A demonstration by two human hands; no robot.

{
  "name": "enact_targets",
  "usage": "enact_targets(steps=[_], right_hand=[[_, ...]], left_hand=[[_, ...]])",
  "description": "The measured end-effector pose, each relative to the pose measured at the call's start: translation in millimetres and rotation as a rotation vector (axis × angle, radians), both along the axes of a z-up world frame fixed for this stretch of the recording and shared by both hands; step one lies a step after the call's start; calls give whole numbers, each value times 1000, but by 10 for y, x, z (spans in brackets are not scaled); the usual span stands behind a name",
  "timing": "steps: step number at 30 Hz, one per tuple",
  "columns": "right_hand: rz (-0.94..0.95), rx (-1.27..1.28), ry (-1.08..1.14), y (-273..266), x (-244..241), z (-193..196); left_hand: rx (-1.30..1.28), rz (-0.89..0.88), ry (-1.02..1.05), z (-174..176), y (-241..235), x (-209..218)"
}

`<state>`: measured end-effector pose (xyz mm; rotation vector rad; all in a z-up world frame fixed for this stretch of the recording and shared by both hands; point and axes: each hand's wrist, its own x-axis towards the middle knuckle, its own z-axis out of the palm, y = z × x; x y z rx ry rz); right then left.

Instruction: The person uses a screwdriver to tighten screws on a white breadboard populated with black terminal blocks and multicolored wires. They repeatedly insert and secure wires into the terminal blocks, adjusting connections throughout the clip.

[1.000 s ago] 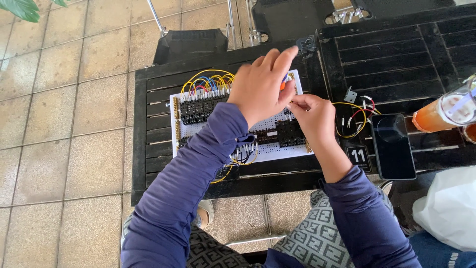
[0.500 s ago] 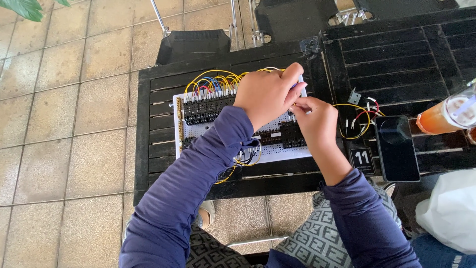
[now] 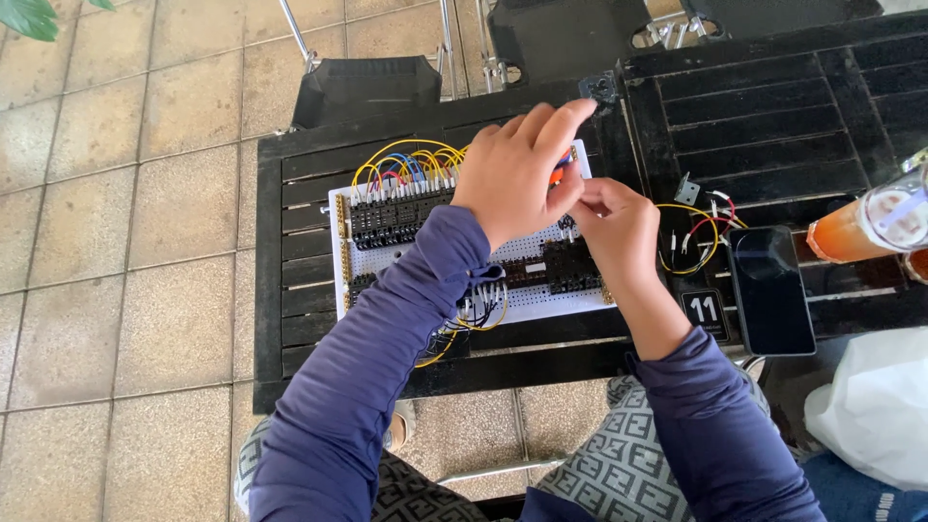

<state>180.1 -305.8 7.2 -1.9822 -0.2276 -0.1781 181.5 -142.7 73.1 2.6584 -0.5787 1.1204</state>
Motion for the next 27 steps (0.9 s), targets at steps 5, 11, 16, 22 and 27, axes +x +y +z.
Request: enact_targets(steps=[5,11,16,22,27], right_hand=[[19,-67,34,5,-20,5],[50,-224,167,-61,82,-84],[56,-248,170,-48,67,-181],[-45,-254,-135,45,7,-381],[-35,-229,-235,68,-45,-365]], left_hand=[[-96,-117,-67,-163,135,161],[-229,-293,-102,-152,275,236],[-359,-344,-63,-335,373,275],[-324,-306,-116,-335,384,224],[-311,-378,-118,-453,350,253]])
